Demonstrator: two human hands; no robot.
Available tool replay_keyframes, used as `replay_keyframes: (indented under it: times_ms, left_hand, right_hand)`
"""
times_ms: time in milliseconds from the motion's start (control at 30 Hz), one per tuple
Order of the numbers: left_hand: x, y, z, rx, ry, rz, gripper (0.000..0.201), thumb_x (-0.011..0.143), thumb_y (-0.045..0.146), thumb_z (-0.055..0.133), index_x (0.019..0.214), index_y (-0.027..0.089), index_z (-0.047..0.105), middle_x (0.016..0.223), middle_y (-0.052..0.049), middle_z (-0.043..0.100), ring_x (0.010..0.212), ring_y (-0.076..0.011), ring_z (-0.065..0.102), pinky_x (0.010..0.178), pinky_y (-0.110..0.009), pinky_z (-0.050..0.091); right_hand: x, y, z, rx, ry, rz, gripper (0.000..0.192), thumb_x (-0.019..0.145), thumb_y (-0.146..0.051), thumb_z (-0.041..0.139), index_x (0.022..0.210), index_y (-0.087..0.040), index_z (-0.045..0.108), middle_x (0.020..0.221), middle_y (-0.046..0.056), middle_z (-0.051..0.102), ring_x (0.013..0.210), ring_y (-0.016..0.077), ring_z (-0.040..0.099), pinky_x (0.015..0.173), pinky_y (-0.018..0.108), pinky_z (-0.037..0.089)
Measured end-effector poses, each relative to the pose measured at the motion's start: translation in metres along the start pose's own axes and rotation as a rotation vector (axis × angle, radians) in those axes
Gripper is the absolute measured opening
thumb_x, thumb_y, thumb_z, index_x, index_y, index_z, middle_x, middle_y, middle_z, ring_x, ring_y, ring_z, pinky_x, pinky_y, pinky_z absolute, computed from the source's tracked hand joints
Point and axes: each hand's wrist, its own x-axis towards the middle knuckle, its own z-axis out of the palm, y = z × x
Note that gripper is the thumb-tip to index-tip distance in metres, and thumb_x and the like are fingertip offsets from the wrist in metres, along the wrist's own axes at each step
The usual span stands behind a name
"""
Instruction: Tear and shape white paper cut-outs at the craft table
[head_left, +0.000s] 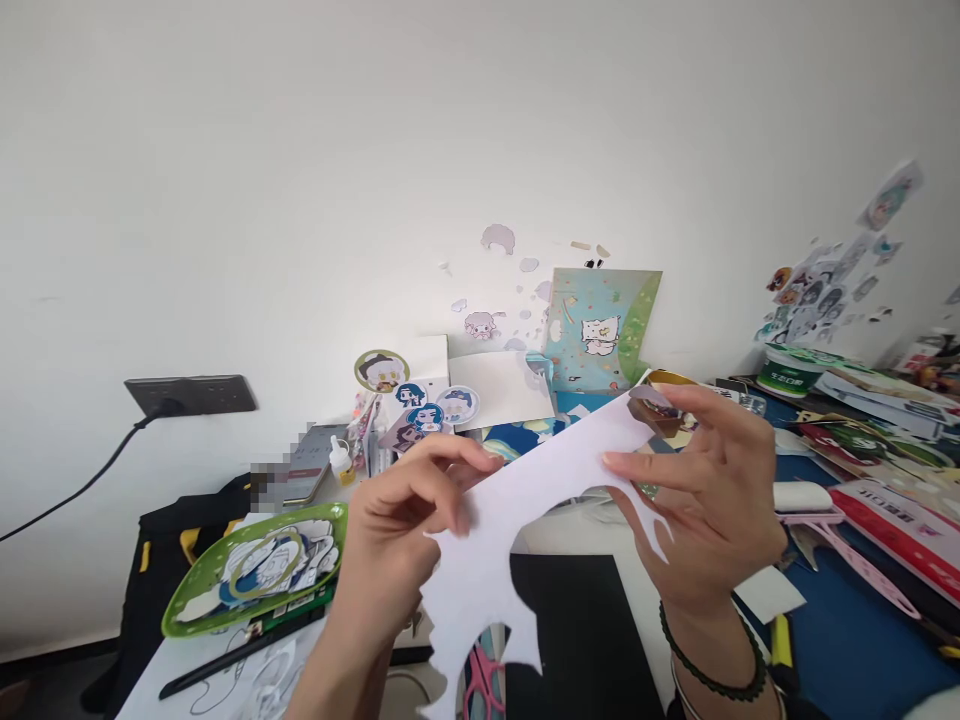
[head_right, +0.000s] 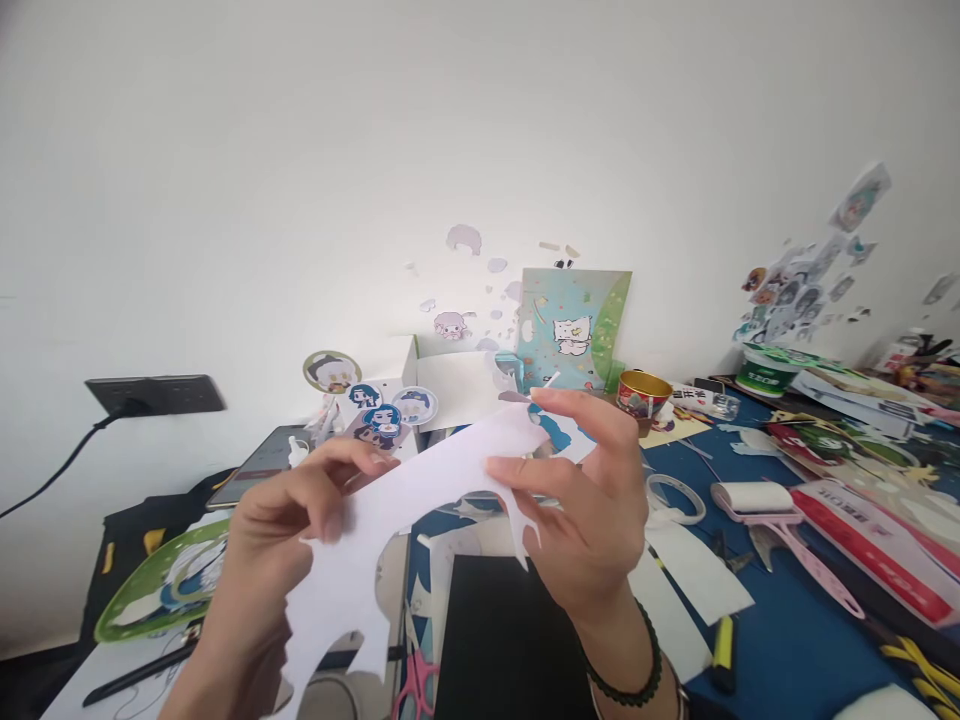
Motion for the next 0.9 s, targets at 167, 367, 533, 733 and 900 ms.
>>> replay_keyframes:
  times_ms: [167,367,533,733,900]
  left_hand:
    - [0.008,0.003,-0.013,0.07,-0.081,-0.302,0.018,0.08,0.035,0.064,0.083,0.02,0.074,0.083,-0.006,0.07,0.071,-0.017,0.064,0.062,-0.025,0.053]
    - [0.003,-0.003,-0.007,0.124,-0.373,-0.561,0.013,0.072,0.032,0.074,0.072,0.018,0.073,0.068,-0.003,0.069,0.058,-0.0114,0.059,0.054,-0.019,0.045]
    - [0.0,-0.011,0.008,0.031,-0.114,-0.494,0.018,0.068,0.027,0.077,0.082,0.017,0.074,0.077,-0.005,0.075,0.066,-0.0145,0.066,0.06,-0.023,0.052]
    - [-0.003,-0.007,0.017,-0.093,0.257,-0.358,0.02,0.064,0.023,0.08,0.08,0.014,0.073,0.076,-0.006,0.075,0.065,-0.0127,0.067,0.056,-0.018,0.054]
    - [-0.005,-0.005,0.02,-0.2,0.35,-0.332,0.021,0.067,0.025,0.079,0.084,0.015,0.073,0.083,-0.006,0.075,0.073,-0.0124,0.068,0.054,-0.013,0.052]
  right_hand:
    - [0.004,0.0,0.002,0.026,-0.072,-0.123,0.034,0.072,-0.004,0.067,0.084,-0.035,0.068,0.125,-0.004,0.05,0.11,0.0258,0.054,0.086,0.046,0.053]
    - [0.003,-0.005,0.009,-0.023,-0.247,-0.079,0.027,0.076,-0.011,0.066,0.095,-0.031,0.066,0.131,0.002,0.044,0.118,0.028,0.049,0.097,0.048,0.045]
    - [0.005,-0.002,0.012,0.024,-0.289,0.412,0.019,0.089,-0.035,0.053,0.101,-0.03,0.066,0.133,0.004,0.046,0.12,0.0267,0.049,0.096,0.045,0.045]
    - [0.01,0.015,-0.002,0.55,-0.596,0.733,0.066,0.083,-0.074,0.025,0.086,-0.029,0.073,0.133,0.004,0.052,0.122,0.0327,0.048,0.094,0.047,0.046]
    - [0.002,0.003,0.005,0.665,-0.727,0.849,0.062,0.064,-0.069,0.066,0.111,-0.029,0.065,0.136,0.006,0.051,0.12,0.0339,0.051,0.093,0.045,0.048]
